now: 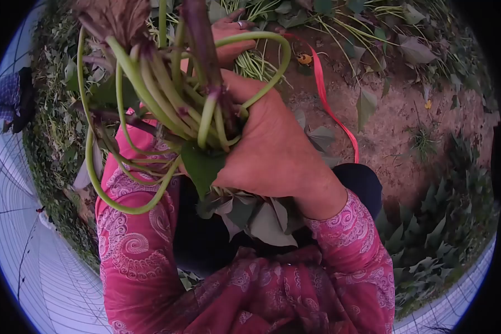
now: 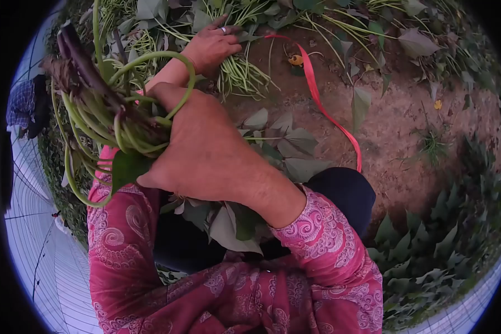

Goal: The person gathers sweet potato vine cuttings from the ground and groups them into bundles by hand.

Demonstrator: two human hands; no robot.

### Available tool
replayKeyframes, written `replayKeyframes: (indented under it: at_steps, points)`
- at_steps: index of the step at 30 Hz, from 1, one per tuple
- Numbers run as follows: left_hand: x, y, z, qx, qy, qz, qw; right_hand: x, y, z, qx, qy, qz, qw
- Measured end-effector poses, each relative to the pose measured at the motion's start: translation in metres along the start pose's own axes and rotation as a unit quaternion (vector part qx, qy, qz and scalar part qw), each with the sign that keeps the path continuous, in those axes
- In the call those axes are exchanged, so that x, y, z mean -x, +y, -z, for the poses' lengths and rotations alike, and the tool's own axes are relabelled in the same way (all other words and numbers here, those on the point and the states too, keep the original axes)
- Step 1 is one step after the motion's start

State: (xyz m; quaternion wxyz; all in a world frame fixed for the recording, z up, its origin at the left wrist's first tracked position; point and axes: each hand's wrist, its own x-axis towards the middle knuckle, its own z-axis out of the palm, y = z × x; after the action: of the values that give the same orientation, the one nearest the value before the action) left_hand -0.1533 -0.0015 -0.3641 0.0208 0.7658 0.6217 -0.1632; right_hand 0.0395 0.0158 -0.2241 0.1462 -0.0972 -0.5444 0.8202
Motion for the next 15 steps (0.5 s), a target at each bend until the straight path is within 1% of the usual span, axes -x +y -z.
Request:
replayKeyframes:
  at_steps: [1,2,3,4,5,6,8,10,11,12,14,15]
  points:
    - [0.002,0.003,0.044,-0.023,-0.075,0.044,0.996,-0.001,-0.012,0.004,-0.069,-0.027,-0.069,0.995]
    - [0.009,0.007,0.096,-0.032,-0.099,0.065,0.992,0.000,-0.016,0.006,-0.070,-0.035,-0.061,0.995]
    - [0.019,-0.018,0.085,-0.043,-0.099,0.073,0.992,-0.002,-0.020,0.008,-0.078,-0.015,-0.057,0.995]
    - [0.034,-0.058,0.070,0.004,0.107,-0.007,0.994,-0.003,-0.024,0.011,-0.086,0.003,-0.052,0.995]
    - [0.047,-0.091,0.055,0.047,0.305,-0.090,0.947,-0.004,-0.020,0.015,-0.078,0.027,0.002,0.997]
    - [0.055,-0.096,0.077,0.028,0.305,-0.083,0.948,-0.004,-0.025,0.017,-0.078,0.012,0.016,0.997]
    - [0.065,-0.106,0.118,0.073,0.275,-0.050,0.957,-0.004,-0.037,0.020,-0.099,0.069,-0.034,0.992]
    - [0.085,-0.109,0.150,0.136,0.245,-0.016,0.960,-0.005,-0.045,0.027,-0.082,0.101,-0.049,0.990]
    - [0.087,-0.103,0.158,0.174,0.232,0.000,0.957,-0.008,-0.049,0.028,-0.057,0.118,-0.049,0.990]
    - [0.085,-0.091,0.168,0.214,0.218,0.016,0.952,-0.008,-0.048,0.031,-0.055,0.111,-0.051,0.991]
    - [0.077,-0.063,0.192,0.289,0.190,0.049,0.937,-0.009,-0.044,0.034,-0.083,0.190,0.000,0.978]
    - [0.073,-0.048,0.204,0.326,0.175,0.068,0.927,-0.009,-0.048,0.034,-0.068,0.195,0.006,0.979]
